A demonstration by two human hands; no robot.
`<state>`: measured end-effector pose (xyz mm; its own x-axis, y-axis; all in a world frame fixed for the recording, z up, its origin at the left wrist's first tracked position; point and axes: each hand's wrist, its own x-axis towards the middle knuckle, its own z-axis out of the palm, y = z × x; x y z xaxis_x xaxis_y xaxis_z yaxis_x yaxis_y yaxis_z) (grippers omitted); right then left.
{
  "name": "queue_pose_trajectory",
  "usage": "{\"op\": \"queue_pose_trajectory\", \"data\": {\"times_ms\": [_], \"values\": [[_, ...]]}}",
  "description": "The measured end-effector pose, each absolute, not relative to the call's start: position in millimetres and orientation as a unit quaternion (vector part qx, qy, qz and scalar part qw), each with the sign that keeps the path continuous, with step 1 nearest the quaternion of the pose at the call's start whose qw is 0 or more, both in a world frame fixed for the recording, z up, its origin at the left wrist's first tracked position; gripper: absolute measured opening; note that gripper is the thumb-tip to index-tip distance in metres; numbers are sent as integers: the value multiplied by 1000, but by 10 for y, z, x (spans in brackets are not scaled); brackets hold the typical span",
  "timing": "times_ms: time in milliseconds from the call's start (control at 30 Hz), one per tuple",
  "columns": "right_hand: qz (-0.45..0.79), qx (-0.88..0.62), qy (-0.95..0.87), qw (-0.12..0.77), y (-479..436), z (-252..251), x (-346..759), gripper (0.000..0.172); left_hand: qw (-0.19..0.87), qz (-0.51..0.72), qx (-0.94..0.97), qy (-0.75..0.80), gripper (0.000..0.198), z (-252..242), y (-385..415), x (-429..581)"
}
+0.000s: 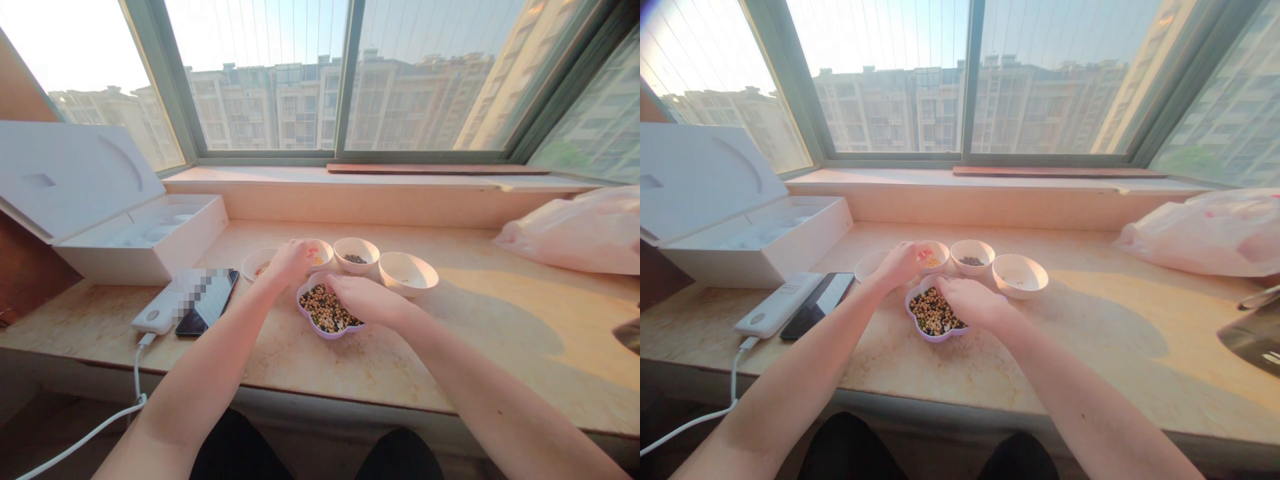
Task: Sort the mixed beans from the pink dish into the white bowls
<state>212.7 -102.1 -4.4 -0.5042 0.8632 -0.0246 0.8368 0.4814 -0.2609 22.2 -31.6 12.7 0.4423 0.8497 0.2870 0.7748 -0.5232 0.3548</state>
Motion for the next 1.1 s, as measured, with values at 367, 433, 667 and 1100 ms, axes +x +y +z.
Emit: {"op": "queue_pose_trajectory", "data": {"times_ms": [367,433,667,1100], "values": [[295,-464,-812,197,-1015,76,2165,8,85,208,860,459,30,127,-283,206],[451,-422,-740,265,-992,126,2192,14,83,216,867,442,31,124,-270,199],[732,-327,-459,384,-941,214,2310,42,81,240,879,403,27,143,-288,227],[310,-501,-642,491,-688,191,2579,19,113,1,942,317,19,253,-657,367]]}}
